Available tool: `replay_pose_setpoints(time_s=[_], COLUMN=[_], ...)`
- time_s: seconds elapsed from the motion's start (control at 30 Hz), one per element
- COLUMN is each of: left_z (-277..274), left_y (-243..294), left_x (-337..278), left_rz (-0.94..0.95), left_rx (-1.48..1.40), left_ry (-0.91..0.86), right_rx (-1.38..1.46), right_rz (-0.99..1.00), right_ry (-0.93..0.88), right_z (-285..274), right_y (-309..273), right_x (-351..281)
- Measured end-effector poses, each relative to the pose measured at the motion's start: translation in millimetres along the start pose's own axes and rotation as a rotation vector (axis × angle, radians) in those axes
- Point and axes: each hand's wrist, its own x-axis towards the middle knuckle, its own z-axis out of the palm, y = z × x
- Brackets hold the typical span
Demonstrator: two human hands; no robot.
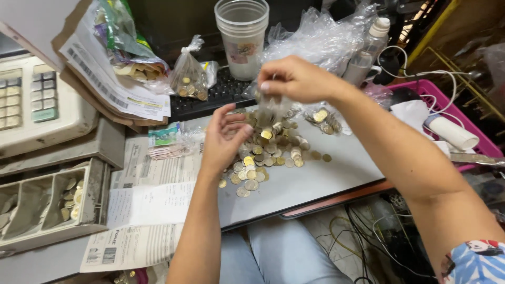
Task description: Bagging coins from a pile into small plastic bags at a checkout counter
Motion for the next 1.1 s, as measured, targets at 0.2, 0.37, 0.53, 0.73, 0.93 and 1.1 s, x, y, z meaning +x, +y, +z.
replay_pose_setpoints(time_s=[0.2, 0.37, 0.53, 0.73, 0.93, 1.1], left_z=[4.5, -1.4, 0.3, 11.0, 20.6, 17.0], left_y=[-20.4, -40.3, -32.6, 22.8, 29.2, -11.6], left_x=[-0.6, 9.5, 6.1, -9.2, -14.7, -2.4], left_rz=[-0.068, -0.148, -0.15, -0.4, -0.398, -0.073], left_rx=[-0.302, -0.45, -0.543, -0.513, -0.436, -0.234], left_ry=[-0.125, 0.011, 0.195, -0.063, -0.252, -0.122], right_rx=[0.122, 0.268, 0.484, 0.757, 0.94, 0.944], right_rz=[-0.22, -0.161, 0.046, -0.056, -0.068, 0.02], right_ry=[-0.019, 0.037, -0.172, 0.06, 0.099, 0.14], right_z=[52.1, 53.0, 57.6, 59.2, 60.7, 66.7], right_y=[-18.4, -19.8, 9.6, 50.2, 57.2, 48.4], right_x=[16.7, 14.5, -5.8, -14.0, -25.5, -19.6])
